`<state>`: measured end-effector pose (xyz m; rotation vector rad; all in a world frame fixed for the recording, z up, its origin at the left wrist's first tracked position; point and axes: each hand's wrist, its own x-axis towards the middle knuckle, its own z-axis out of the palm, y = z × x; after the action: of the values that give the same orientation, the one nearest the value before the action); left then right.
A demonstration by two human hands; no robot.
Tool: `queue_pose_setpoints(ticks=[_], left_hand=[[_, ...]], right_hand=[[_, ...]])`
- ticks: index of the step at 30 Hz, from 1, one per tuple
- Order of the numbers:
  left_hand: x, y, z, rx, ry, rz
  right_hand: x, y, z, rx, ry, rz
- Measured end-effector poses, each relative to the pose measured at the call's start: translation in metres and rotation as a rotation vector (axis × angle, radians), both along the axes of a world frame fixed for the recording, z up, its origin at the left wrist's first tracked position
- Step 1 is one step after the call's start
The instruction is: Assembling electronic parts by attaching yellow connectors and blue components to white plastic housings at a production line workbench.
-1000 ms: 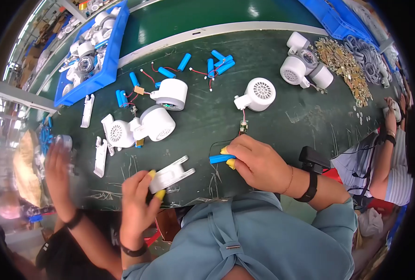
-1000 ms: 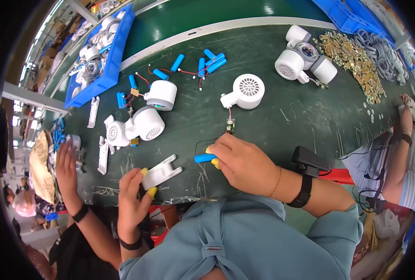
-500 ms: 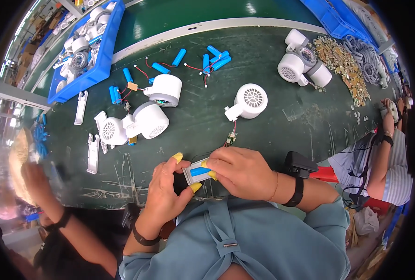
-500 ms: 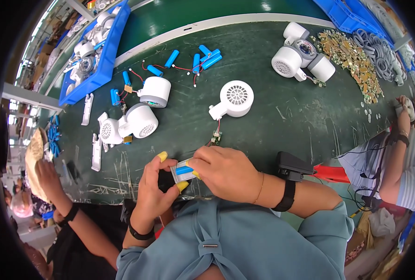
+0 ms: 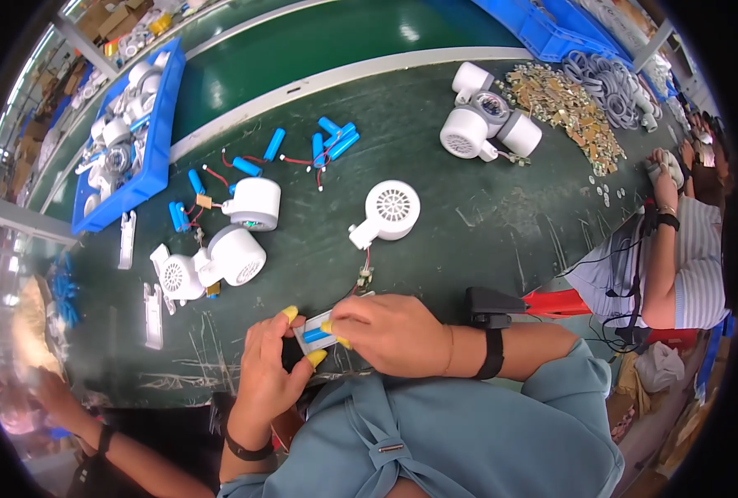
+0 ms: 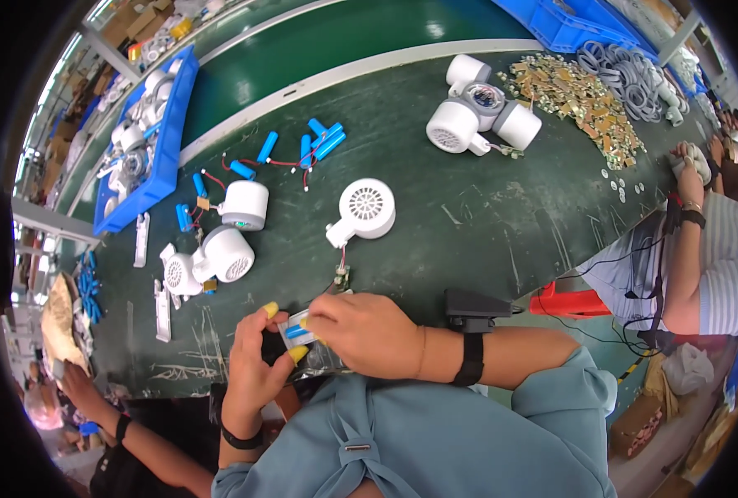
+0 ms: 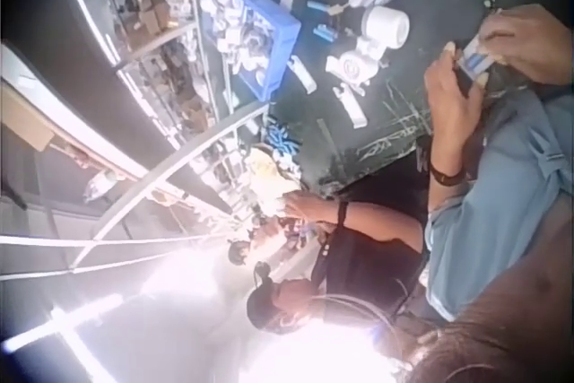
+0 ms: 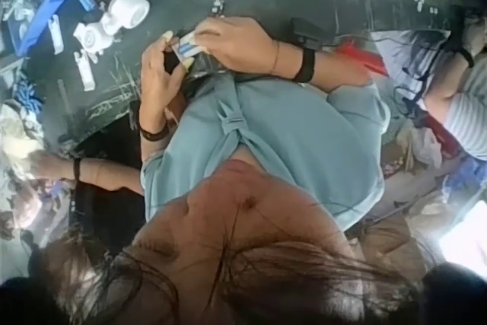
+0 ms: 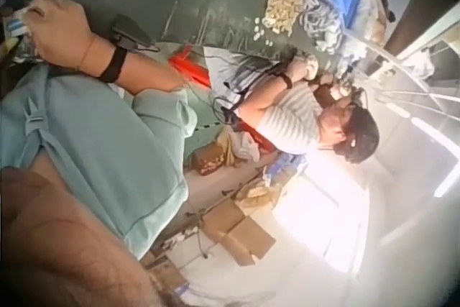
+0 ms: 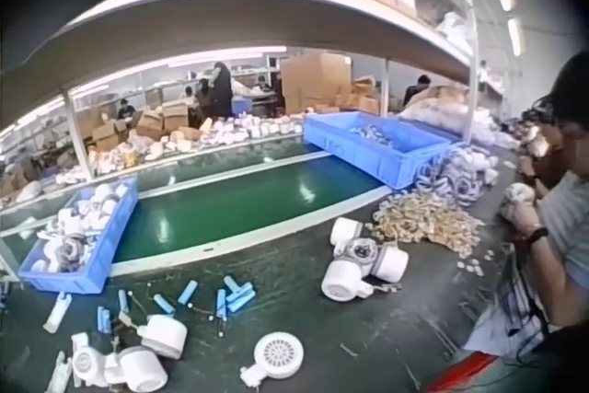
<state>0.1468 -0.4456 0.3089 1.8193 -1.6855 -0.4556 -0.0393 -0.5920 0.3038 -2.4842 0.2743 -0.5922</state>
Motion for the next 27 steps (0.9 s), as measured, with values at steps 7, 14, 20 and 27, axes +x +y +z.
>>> queue_pose_setpoints(ticks=[7,14,20,27], left_hand=[[0.001,-0.035,0.031,-0.046,-0.025,0.058],[-0.039,-0.076,0.011,0.094,0.251,-0.060],[0.013,0.005,0.077,0.179,0.953,0.233],[0.175,0.123,0.093,0.015,-0.229,0.970]], right_hand=[[-0.040,-0.036,0.019,0.281,-0.260,-0.408],[-0.042,-0.043,0.007,0.518,-0.294,-0.356],[-0.046,-0.044,0.015,0.586,-0.171,-0.279],[-0.028,-0.040,0.024,0.329,0.071,-0.022]])
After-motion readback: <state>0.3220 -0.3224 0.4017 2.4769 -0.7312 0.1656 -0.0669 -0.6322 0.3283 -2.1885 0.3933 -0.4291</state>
